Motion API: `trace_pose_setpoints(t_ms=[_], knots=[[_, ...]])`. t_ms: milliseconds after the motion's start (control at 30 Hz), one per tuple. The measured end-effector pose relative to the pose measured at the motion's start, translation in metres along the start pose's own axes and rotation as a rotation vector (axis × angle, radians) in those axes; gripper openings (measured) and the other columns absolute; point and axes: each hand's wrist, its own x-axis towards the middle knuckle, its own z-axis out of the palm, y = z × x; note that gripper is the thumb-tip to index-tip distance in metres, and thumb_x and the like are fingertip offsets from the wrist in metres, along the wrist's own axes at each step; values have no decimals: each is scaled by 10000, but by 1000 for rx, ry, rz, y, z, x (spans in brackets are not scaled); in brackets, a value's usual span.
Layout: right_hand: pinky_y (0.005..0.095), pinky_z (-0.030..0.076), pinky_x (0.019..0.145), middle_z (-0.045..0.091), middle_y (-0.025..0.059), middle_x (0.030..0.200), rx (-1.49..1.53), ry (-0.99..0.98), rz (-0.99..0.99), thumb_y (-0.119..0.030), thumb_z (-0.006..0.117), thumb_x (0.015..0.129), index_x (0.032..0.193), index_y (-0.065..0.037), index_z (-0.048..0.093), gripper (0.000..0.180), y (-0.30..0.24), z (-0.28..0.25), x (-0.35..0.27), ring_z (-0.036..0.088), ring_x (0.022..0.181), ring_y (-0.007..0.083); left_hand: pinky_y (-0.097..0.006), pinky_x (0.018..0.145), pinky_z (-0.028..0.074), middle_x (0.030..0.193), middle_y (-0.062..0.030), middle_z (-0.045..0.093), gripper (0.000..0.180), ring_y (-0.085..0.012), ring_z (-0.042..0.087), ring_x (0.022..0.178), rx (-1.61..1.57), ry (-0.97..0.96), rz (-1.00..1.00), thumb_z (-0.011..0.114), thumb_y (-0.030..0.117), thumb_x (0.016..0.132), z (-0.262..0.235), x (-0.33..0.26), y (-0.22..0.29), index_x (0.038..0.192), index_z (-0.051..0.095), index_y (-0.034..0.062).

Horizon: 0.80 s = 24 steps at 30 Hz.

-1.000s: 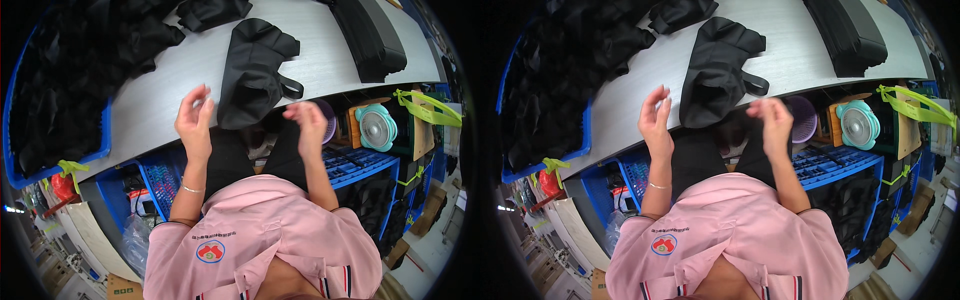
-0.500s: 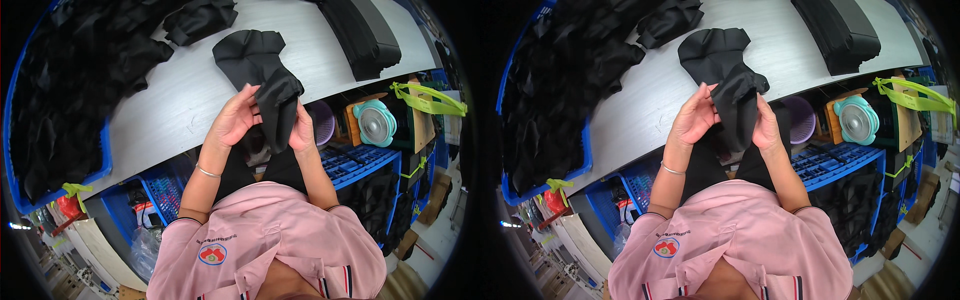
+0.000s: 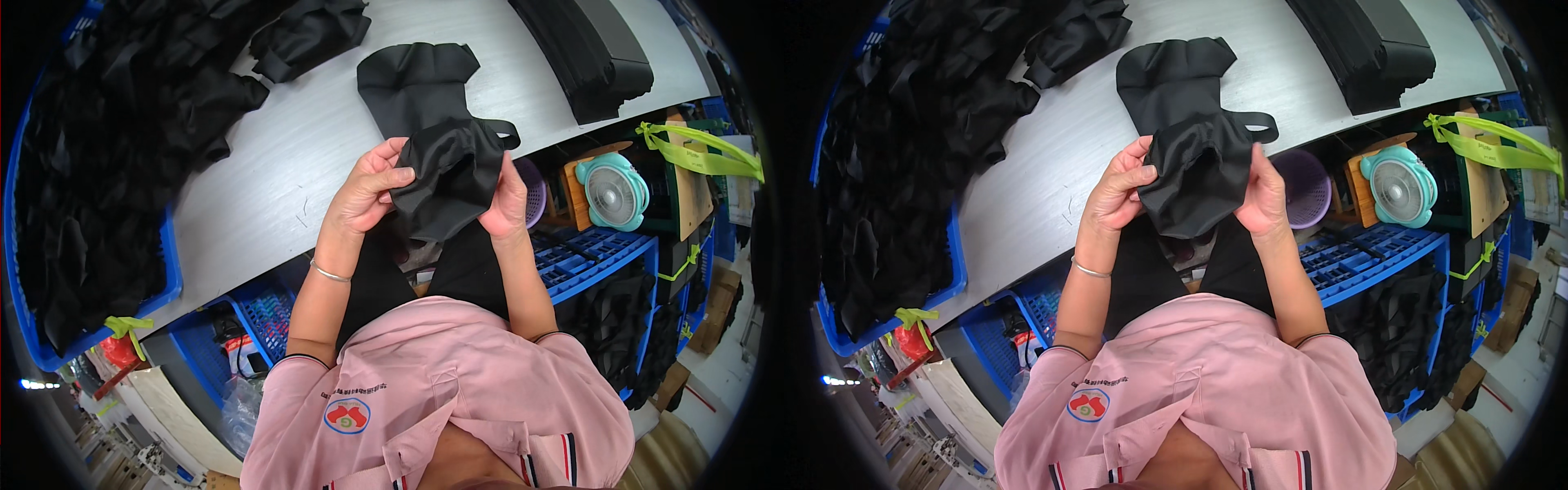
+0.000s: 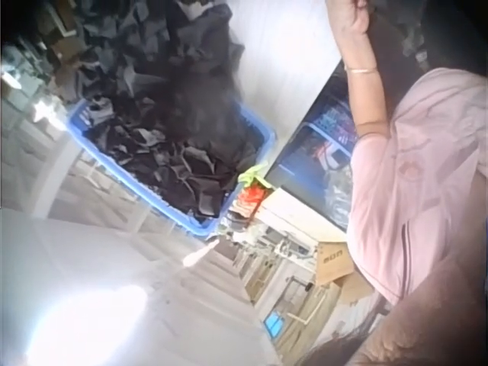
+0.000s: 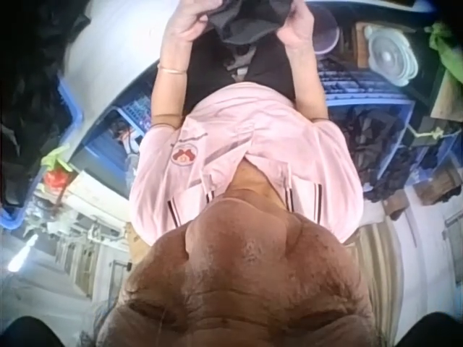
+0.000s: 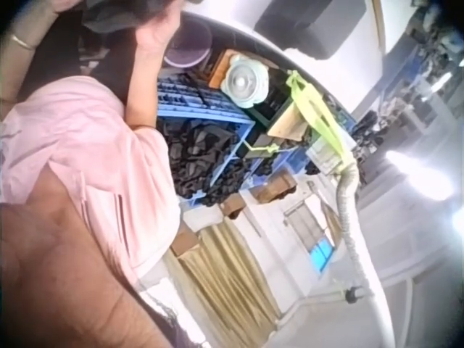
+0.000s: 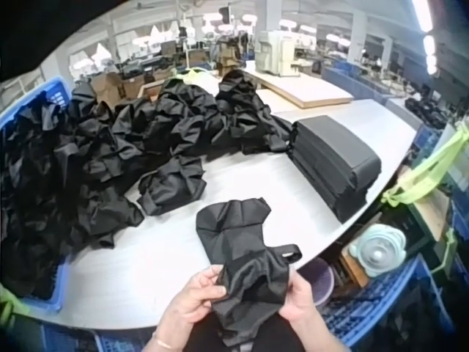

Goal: Sorting and inspecting black fabric components at a manufacturing workstation.

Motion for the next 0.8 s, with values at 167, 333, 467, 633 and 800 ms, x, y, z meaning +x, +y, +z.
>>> trace_pose_setpoints(t_ms=[167,333,467,633,800], knots=[[281,497,589,639,-28,745,-903,72,75,-54,678,866,1068,-44,609,214,16,60,-1,577,605,103,-153,625,475,1036,-30,693,379,-38,631,775,167,147,186,690,-77,822,10,3,-14,1187,631,7],[276,434,523,541,59,594,-1373,505,-669,24,636,811,967,-15,563,177,3,27,13,492,506,101,-190,641,450,1057,-46,603,319,-53,564,711,921,642,921,577,-115,872,-8,3,-8,1169,640,-17],[308,471,553,596,83,655,-1484,466,-744,-95,705,877,1106,-6,576,278,15,35,5,589,557,168,-155,648,440,1109,-23,539,433,-30,551,738,654,680,710,605,-64,890,13,-2,-20,1307,543,35],[412,503,612,629,192,744,-1572,364,-626,-175,698,893,1202,-12,560,376,27,30,7,657,681,377,-321,1026,408,1213,-89,566,517,-208,545,1138,1020,713,714,666,-17,821,20,-3,-29,1316,525,27],[406,486,595,590,107,683,-1928,245,-677,-170,702,867,1229,-89,564,395,-44,27,37,628,626,319,-211,655,450,1132,-84,609,519,-57,517,688,966,682,742,657,-92,788,17,5,13,1287,562,17]])
